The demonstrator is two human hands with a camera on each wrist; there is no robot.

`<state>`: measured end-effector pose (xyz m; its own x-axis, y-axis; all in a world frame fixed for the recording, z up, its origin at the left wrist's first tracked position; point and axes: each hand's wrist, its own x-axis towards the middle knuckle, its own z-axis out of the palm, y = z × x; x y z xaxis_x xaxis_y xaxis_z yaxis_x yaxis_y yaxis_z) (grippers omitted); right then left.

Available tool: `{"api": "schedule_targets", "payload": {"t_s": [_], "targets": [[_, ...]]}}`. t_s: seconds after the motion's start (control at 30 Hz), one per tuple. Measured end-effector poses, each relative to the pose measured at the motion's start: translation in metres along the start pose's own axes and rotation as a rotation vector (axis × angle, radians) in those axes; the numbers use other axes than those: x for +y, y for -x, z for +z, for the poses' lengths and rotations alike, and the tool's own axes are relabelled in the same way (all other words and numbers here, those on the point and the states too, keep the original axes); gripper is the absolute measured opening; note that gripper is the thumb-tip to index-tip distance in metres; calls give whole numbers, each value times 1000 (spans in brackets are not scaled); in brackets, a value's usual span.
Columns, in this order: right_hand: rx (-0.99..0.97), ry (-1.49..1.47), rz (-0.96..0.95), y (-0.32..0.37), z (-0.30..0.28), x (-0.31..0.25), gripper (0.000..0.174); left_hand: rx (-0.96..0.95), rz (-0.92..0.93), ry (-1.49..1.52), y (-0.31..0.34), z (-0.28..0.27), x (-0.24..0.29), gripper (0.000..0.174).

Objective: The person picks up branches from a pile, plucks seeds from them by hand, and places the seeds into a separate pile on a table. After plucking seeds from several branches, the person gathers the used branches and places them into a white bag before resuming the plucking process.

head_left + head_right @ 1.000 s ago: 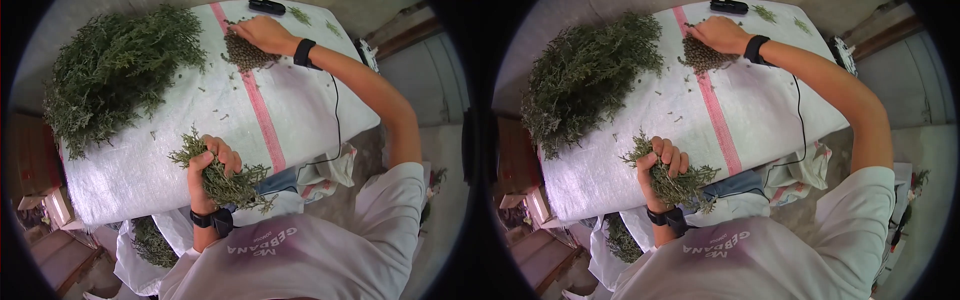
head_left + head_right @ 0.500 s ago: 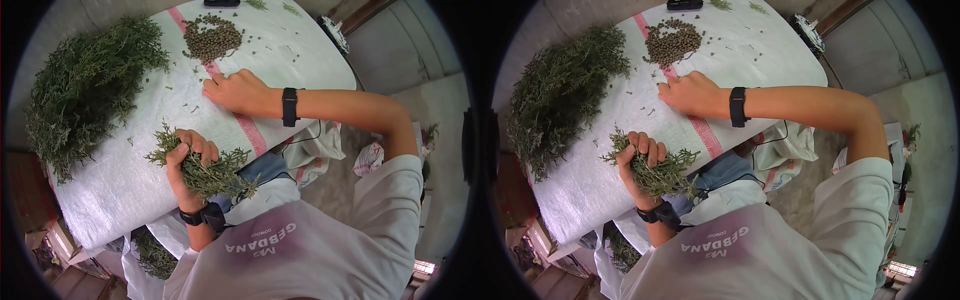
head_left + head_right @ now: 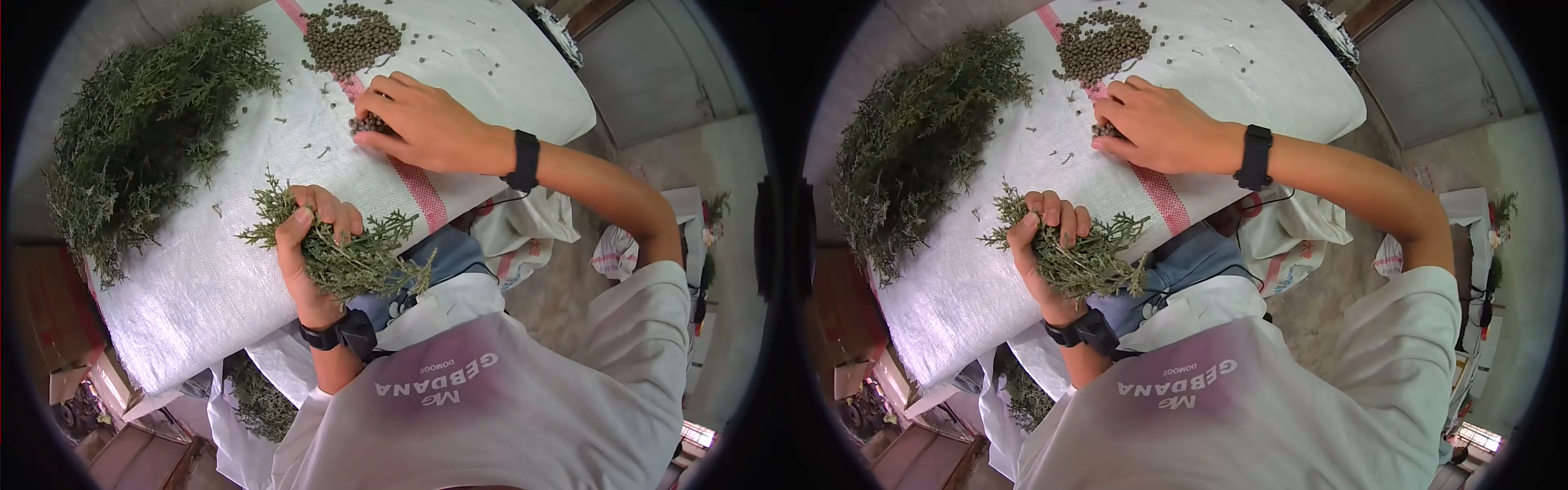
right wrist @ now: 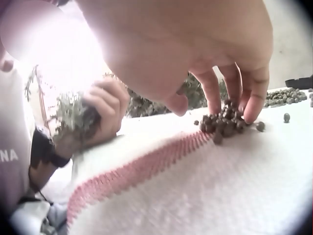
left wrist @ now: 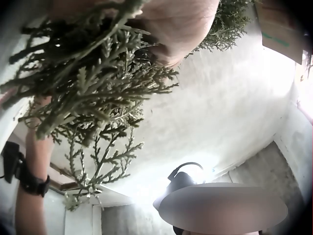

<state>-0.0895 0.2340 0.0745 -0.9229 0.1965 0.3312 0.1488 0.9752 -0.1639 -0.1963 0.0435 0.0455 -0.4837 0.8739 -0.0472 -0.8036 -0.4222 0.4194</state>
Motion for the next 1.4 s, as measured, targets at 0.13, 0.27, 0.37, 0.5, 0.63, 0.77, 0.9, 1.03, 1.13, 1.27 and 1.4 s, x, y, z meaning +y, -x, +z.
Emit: {"api": "schedule_targets", "payload": {"t_s": [0.13, 0.27, 0.37, 0.5, 0.63, 0.77, 0.9, 1.03, 1.13, 1.27, 1.4], "targets": [[61, -122, -7, 5, -4, 14, 22, -26, -33, -4, -1, 2, 1, 13], [120, -198, 80, -5, 0, 27, 21, -7, -29, -27, 1, 0, -1, 14], [88, -198, 183, -17, -8, 31, 20, -37, -23, 30, -1, -4, 0, 16], [7, -186, 248, -16, -12, 30, 19, -10, -6, 19, -1, 0, -1, 17], [63, -257, 199, -6, -22, 27, 17, 13, 1, -76, 0, 1, -3, 17], [78, -315, 288, 23, -42, 20, 15, 116, -7, -286, 3, 16, -9, 16], [91, -216, 417, 47, -40, -2, 14, 190, -1, -532, 8, 16, -15, 18], [131, -199, 575, 58, -17, -22, 12, 231, 8, -575, 5, 21, -17, 20], [182, -176, 618, 59, -7, -31, 11, 293, -5, -571, 2, 27, -21, 20], [227, -184, 629, 53, -4, -41, 12, 343, -16, -606, 4, 31, -18, 20], [320, -1176, 745, 58, -10, -63, 13, 341, -69, -470, 3, 26, -22, 22]]}}
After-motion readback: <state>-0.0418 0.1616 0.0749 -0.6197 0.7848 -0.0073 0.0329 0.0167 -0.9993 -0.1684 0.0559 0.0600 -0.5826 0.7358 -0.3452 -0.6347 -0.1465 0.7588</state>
